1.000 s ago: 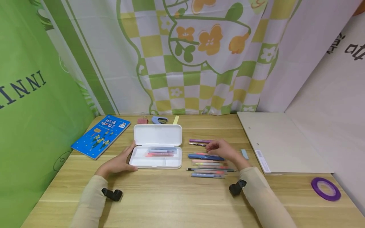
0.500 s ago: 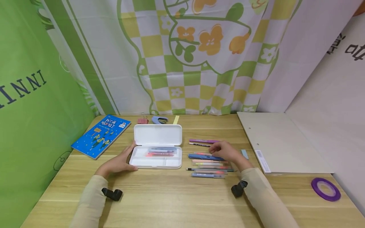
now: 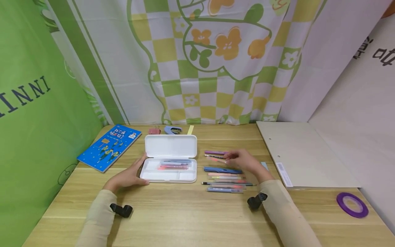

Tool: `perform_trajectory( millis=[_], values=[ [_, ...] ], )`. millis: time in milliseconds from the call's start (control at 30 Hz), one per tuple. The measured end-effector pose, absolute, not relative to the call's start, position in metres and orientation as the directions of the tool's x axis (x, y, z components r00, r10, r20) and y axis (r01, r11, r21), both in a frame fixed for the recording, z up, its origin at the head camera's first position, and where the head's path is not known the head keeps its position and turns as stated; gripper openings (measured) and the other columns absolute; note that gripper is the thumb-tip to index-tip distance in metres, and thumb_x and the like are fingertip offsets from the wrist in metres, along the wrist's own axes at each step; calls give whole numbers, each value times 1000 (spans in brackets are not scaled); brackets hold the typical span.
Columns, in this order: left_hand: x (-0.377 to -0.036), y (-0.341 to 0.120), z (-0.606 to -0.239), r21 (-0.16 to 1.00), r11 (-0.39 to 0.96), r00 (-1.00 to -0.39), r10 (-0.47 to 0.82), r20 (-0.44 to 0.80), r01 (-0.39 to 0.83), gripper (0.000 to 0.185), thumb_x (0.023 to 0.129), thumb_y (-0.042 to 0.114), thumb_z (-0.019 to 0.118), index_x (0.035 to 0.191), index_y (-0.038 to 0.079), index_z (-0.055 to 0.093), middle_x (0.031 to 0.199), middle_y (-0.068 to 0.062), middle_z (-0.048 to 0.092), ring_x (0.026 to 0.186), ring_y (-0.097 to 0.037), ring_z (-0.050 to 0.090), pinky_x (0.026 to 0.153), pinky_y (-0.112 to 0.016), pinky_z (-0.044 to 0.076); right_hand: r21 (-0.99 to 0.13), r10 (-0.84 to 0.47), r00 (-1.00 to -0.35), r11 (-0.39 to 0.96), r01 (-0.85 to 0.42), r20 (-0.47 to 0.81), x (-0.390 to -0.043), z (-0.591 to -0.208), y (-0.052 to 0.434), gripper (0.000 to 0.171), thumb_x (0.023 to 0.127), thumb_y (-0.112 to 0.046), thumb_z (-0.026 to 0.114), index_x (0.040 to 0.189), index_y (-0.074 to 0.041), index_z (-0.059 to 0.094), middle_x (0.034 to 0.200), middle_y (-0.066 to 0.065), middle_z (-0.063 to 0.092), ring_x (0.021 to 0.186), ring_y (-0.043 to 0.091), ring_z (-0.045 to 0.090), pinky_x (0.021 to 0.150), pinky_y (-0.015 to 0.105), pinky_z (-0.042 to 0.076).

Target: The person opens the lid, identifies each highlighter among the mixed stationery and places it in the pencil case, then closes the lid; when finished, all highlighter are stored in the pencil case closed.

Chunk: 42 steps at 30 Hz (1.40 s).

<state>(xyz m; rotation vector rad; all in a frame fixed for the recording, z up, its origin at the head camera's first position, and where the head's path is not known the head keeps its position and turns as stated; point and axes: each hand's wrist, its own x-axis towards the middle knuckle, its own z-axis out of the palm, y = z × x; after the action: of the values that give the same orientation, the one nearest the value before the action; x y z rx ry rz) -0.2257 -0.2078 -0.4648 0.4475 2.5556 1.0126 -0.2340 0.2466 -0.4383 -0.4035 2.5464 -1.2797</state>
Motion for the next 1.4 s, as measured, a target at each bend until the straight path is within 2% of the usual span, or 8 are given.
perform_trajectory(
  millis=[133, 267, 400, 500, 633, 833, 1167, 1400],
  values=[
    [-225, -208, -464, 703, 692, -887, 415, -204, 162, 116, 75, 29, 80, 152, 7, -5, 155, -24, 3, 141, -42, 6, 112, -56, 12, -837, -373, -924, 531, -135, -87, -234, -429, 230, 25, 90, -14, 64, 111, 0, 66, 99, 10, 65, 91, 24, 60, 78, 37, 52],
    [-226, -208, -464, 706, 688, -886, 419, -200, 167, 117, 76, 29, 80, 151, 6, -6, 155, -24, 2, 141, -43, 6, 112, -56, 12, -840, -406, -912, 515, -172, -62, -233, -422, 201, 24, 89, -13, 66, 108, 0, 68, 106, 12, 67, 91, 19, 60, 77, 32, 51],
    [-226, -208, -464, 705, 690, -885, 418, -206, 162, 116, 76, 30, 79, 151, 6, -6, 155, -23, 1, 141, -42, 5, 112, -56, 12, -845, -480, -877, 472, -252, -6, -233, -420, 164, 22, 87, -10, 66, 105, 2, 68, 105, 14, 67, 88, 15, 60, 75, 28, 50],
    [-226, -208, -464, 704, 692, -886, 414, -209, 157, 116, 76, 29, 80, 151, 7, -6, 156, -22, 1, 141, -42, 5, 112, -56, 12, -844, -538, -842, 439, -307, 26, -235, -419, 132, 20, 86, -5, 66, 103, 4, 68, 95, 12, 69, 84, 12, 59, 74, 26, 50],
    [-226, -208, -463, 705, 691, -885, 417, -209, 159, 117, 75, 29, 80, 152, 7, -6, 156, -22, 1, 142, -41, 5, 113, -55, 12, -847, -585, -810, 409, -338, 40, -235, -420, 92, 16, 85, -2, 66, 100, 5, 69, 90, 9, 69, 79, 7, 58, 71, 22, 50],
    [-227, -208, -463, 711, 682, -880, 431, -198, 174, 117, 75, 29, 80, 151, 7, -6, 155, -23, 2, 141, -41, 5, 112, -55, 12, -835, -592, -805, 419, -358, 48, -235, -426, 51, 12, 82, 0, 68, 94, 2, 72, 84, 7, 70, 73, 4, 55, 67, 17, 47],
    [-226, -208, -462, 703, 690, -881, 428, -201, 175, 117, 75, 30, 80, 151, 6, -6, 155, -25, 3, 141, -43, 7, 112, -56, 12, -769, -574, -818, 507, -390, 37, -233, -440, 31, 10, 81, 0, 69, 90, -2, 72, 81, 5, 69, 70, 2, 54, 66, 16, 46],
    [-226, -208, -464, 706, 689, -885, 420, -203, 165, 117, 75, 29, 80, 152, 7, -5, 155, -23, 3, 141, -42, 7, 112, -56, 13, -763, -576, -816, 502, -408, 57, -232, -447, 32, 10, 80, 0, 70, 89, -2, 72, 79, 4, 69, 70, 2, 55, 67, 17, 47]
  ],
)
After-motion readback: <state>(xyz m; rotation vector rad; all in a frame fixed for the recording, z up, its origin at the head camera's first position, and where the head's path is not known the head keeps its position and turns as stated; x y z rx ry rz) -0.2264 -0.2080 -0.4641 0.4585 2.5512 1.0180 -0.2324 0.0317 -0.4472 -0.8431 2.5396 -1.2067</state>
